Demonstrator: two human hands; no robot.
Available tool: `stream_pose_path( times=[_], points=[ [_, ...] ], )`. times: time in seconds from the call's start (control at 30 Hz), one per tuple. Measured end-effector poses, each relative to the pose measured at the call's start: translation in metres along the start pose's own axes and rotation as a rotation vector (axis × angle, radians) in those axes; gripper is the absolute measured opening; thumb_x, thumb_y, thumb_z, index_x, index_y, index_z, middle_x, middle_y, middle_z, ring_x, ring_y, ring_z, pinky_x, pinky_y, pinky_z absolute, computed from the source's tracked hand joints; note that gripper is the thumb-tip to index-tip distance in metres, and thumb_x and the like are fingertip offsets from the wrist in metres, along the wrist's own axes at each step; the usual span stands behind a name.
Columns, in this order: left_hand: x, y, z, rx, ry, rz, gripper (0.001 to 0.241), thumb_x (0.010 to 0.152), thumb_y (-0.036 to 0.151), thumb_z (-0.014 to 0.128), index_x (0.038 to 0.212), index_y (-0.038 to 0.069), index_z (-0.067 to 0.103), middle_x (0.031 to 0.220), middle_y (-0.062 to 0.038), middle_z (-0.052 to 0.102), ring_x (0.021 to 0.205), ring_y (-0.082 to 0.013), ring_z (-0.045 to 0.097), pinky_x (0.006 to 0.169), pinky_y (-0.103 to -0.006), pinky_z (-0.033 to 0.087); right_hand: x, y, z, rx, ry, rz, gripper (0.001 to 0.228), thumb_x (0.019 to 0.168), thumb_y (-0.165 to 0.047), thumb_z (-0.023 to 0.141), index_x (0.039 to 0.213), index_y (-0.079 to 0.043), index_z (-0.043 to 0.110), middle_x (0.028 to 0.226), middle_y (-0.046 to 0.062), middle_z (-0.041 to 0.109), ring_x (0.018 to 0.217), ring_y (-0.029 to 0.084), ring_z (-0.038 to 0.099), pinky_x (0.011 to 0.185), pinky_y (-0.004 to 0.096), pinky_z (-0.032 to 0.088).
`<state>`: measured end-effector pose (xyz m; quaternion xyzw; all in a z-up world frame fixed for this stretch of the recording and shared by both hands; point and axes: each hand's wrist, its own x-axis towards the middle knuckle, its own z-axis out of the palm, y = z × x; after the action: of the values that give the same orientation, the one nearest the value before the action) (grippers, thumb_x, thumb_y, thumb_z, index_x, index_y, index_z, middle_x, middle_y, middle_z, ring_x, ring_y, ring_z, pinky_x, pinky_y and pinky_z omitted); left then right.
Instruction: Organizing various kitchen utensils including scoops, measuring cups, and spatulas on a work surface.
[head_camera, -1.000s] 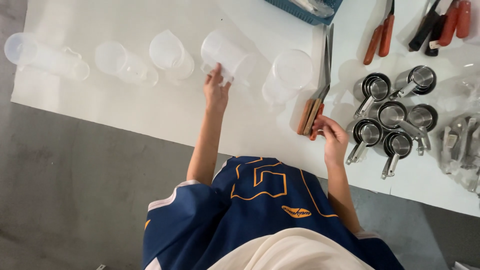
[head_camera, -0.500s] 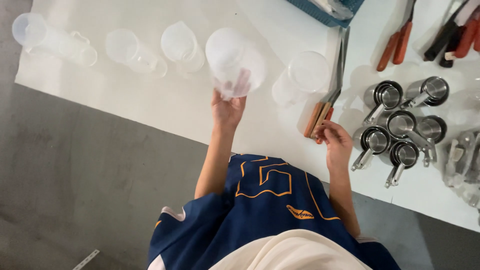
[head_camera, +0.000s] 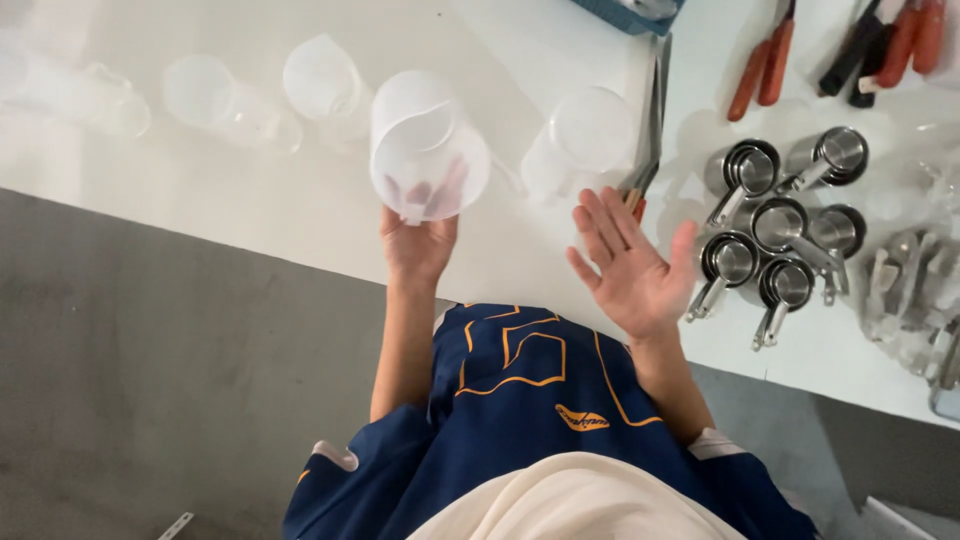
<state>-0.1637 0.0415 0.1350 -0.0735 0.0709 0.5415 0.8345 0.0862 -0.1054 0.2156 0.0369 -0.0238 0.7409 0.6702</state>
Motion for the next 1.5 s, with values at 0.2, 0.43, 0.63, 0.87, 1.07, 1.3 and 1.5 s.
stream_pose_path(
  times=[0.2,0.43,0.63,0.87,1.07,1.3,1.5],
  points=[
    [-0.013,0.007,0.011,0.295,0.184,0.112,0.053,0.101,0.040,0.055,0.143,0.006,0.049,0.146,-0.026,0.051,0.130,-0.0399,0.059,0.101,-0.0485,0.059,0.000,0.006,-0.003,-0.017,-0.083,0.093,0.098,0.100,-0.077,0.021,0.167,-0.008,0.001,0.176,0.009,0.000,0.162,0.020,-0.002,0.131,0.054,0.007],
    [0.025,0.005,-0.106,1.246,0.017,0.687,0.028,0.096,0.003,0.094,0.089,-0.003,0.067,0.127,-0.020,0.059,0.118,-0.0313,0.067,0.116,-0.0444,0.059,0.001,0.003,-0.013,-0.085,0.000,0.090,0.093,0.102,-0.072,0.023,0.166,-0.005,0.011,0.175,0.012,0.011,0.163,0.024,0.009,0.130,0.055,0.014],
    [0.042,-0.027,-0.102,1.681,-0.091,0.839,0.022,0.078,-0.004,0.090,0.091,-0.004,0.072,0.161,-0.018,0.035,0.144,-0.0372,0.047,0.087,-0.0354,0.062,0.036,-0.005,0.013,-1.618,0.502,-0.162,0.078,0.093,-0.039,0.071,0.158,-0.006,0.041,0.163,0.012,0.049,0.094,0.046,0.052,0.085,0.050,0.043],
    [0.046,-0.035,-0.135,1.880,-0.225,0.788,0.033,0.082,0.004,0.090,0.077,-0.003,0.058,0.163,-0.020,0.037,0.152,-0.0392,0.039,0.110,-0.0473,0.057,0.101,-0.035,-0.004,-2.640,-0.051,-0.348,0.074,0.095,-0.028,0.077,0.157,0.000,0.048,0.165,0.018,0.039,0.154,0.043,0.023,0.123,0.061,0.019],
    [0.029,-0.022,-0.131,1.957,-0.159,0.589,0.029,0.080,0.011,0.089,0.090,0.000,0.065,0.163,-0.020,0.038,0.151,-0.0398,0.038,0.111,-0.0473,0.053,0.099,-0.032,-0.027,-2.587,-0.005,-0.336,0.047,0.103,-0.033,0.072,0.146,-0.016,0.065,0.160,0.005,0.053,0.157,0.033,0.034,0.126,0.054,0.023],
    [0.006,-0.017,-0.116,1.924,-0.075,0.586,0.049,0.076,0.015,0.093,0.116,0.006,0.065,0.164,-0.018,0.032,0.149,-0.0412,0.039,0.120,-0.0528,0.041,0.068,-0.028,-0.008,-1.909,0.014,-0.576,0.034,0.106,-0.036,0.074,0.131,-0.012,0.070,0.156,0.009,0.057,0.164,0.026,0.029,0.135,0.050,0.018],
    [-0.006,-0.009,-0.108,1.787,0.085,0.474,0.047,0.082,0.019,0.088,0.119,0.007,0.063,0.164,-0.016,0.036,0.147,-0.0373,0.046,0.114,-0.0554,0.048,0.049,0.014,0.036,-0.018,-0.073,-0.001,0.084,0.108,-0.059,0.035,0.167,-0.002,0.016,0.174,0.015,0.016,0.164,0.026,0.012,0.132,0.050,0.011]
  ],
)
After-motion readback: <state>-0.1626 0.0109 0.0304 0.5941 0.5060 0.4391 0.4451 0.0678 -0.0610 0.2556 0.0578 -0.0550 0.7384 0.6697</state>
